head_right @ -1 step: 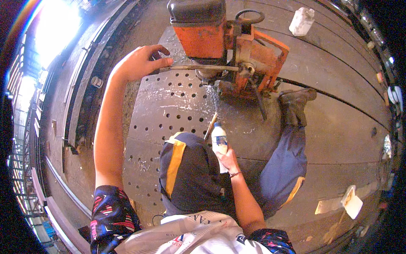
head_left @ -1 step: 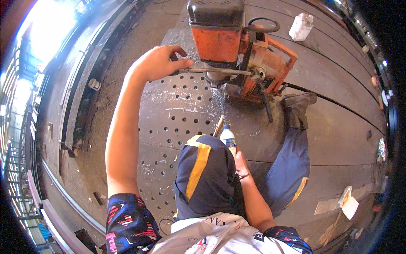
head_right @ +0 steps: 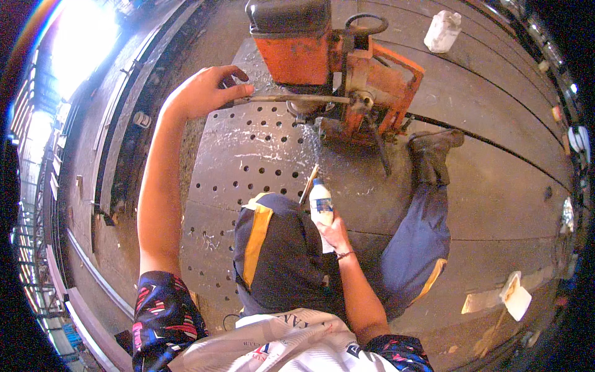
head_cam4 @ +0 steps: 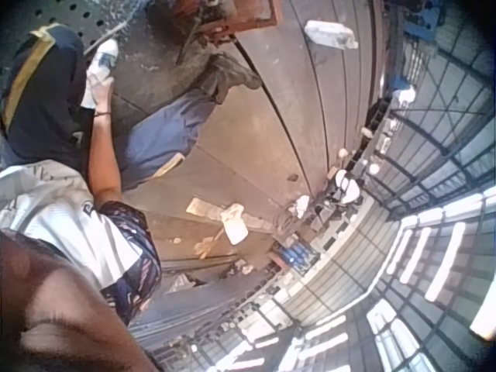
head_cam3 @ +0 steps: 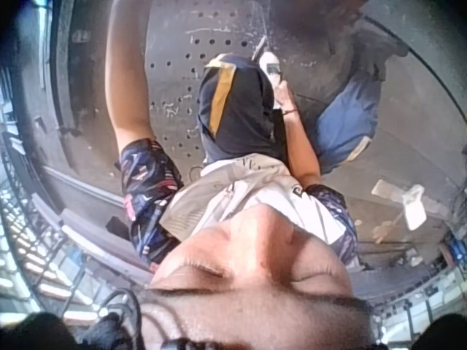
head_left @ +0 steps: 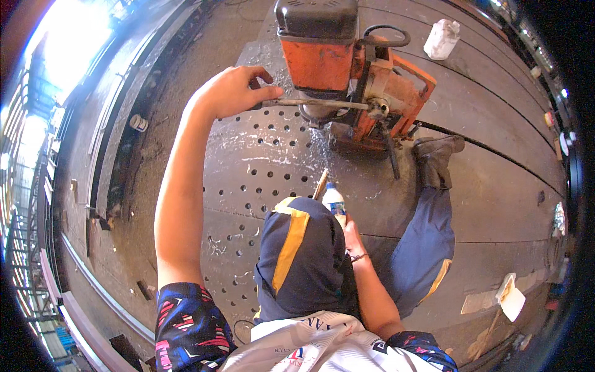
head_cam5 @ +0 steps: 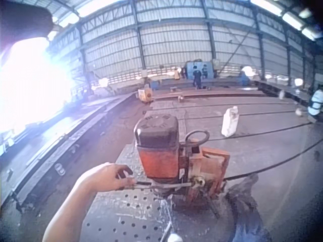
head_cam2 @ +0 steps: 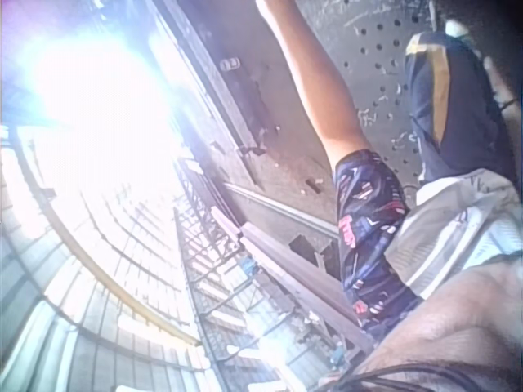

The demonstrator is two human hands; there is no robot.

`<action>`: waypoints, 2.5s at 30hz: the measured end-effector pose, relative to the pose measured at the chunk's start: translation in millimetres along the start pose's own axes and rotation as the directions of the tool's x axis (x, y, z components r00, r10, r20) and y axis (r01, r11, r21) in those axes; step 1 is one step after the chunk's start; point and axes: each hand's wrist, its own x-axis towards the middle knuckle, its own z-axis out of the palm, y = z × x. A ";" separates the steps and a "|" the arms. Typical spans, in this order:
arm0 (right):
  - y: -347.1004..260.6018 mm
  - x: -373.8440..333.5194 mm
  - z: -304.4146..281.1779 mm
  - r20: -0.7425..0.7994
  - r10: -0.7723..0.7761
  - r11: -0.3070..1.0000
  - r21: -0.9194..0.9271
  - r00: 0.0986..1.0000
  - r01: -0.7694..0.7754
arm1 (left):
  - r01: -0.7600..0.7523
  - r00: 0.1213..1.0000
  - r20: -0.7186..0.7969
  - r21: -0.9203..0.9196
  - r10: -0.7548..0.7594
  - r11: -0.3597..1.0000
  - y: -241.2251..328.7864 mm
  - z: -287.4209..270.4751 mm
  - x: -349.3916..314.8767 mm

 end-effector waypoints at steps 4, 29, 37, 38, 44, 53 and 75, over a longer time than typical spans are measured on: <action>-19.7 -1.3 0.3 0.040 0.064 0.997 -0.051 0.997 -0.062 | 0.014 0.999 -0.037 0.025 -0.013 1.000 -7.2 2.9 -2.1; -24.4 -5.4 -1.1 0.007 0.251 0.967 -0.035 0.968 -0.250 | 0.149 0.986 0.083 -0.085 -0.142 0.985 3.6 -2.9 -3.8; -36.6 -7.9 -2.1 0.024 0.143 0.990 0.017 0.989 -0.143 | 0.185 0.976 0.139 -0.109 -0.169 0.977 2.1 -2.3 -1.9; -40.2 -8.0 -1.4 0.021 0.125 0.992 -0.012 0.992 -0.125 | 0.188 0.975 0.138 -0.105 -0.172 0.977 0.9 -2.1 -2.0; -45.3 -8.3 -2.8 0.022 0.171 0.984 -0.044 0.985 -0.170 | 0.188 0.977 0.122 -0.095 -0.176 0.978 1.3 -1.5 -3.6; -49.6 -11.8 -1.2 0.047 0.199 0.978 0.052 0.979 -0.202 | 0.175 0.980 0.110 -0.097 -0.165 0.980 -0.7 -0.8 -4.8; -28.1 -7.2 -0.6 0.081 0.158 0.987 -0.002 0.984 -0.158 | 0.203 0.976 0.104 -0.084 -0.194 0.976 -0.2 -1.5 -6.9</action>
